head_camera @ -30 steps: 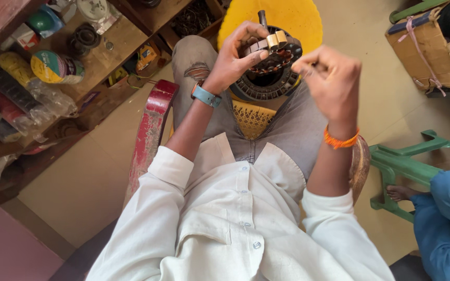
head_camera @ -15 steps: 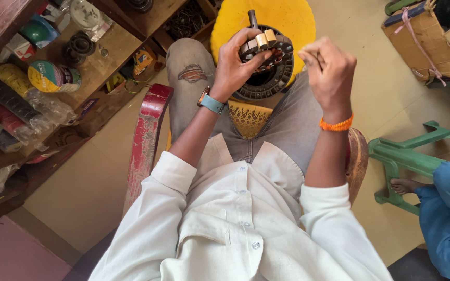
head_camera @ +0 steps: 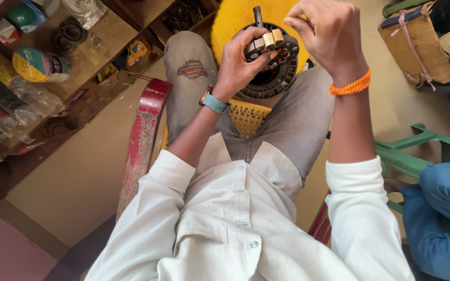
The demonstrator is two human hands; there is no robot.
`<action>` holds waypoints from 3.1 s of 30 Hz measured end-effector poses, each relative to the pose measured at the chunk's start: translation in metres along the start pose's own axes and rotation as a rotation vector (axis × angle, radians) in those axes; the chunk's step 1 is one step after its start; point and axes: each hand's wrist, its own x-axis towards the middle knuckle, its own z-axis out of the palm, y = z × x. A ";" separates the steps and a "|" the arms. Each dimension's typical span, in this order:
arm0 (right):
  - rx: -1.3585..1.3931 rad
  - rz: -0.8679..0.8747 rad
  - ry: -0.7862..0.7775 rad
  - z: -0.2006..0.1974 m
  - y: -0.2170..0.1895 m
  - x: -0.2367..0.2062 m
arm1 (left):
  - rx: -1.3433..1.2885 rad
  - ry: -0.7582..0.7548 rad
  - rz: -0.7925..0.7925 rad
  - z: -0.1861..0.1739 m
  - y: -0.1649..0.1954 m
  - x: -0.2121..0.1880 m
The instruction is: The person sits on a chair and works on a small motor armature resting on their lap, fitting carbon brush blocks into the holder and pressing them into place by hand. They briefly use a green-handled screwdriver on the assembly, pick a small part from the workbench, and continue seating the brush components.
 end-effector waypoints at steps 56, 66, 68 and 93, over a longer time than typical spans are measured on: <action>0.411 0.326 -0.057 -0.008 -0.061 0.031 | -0.495 -0.124 -0.172 -0.011 -0.012 0.005; 0.399 0.426 -0.038 -0.014 -0.065 0.014 | -0.512 -0.097 -0.136 -0.010 -0.015 0.003; 0.362 0.446 -0.044 -0.017 -0.063 0.008 | -0.466 -0.082 -0.087 -0.009 -0.015 0.003; 0.387 0.632 0.008 0.013 -0.069 -0.069 | -0.069 -0.012 0.032 -0.001 0.001 -0.006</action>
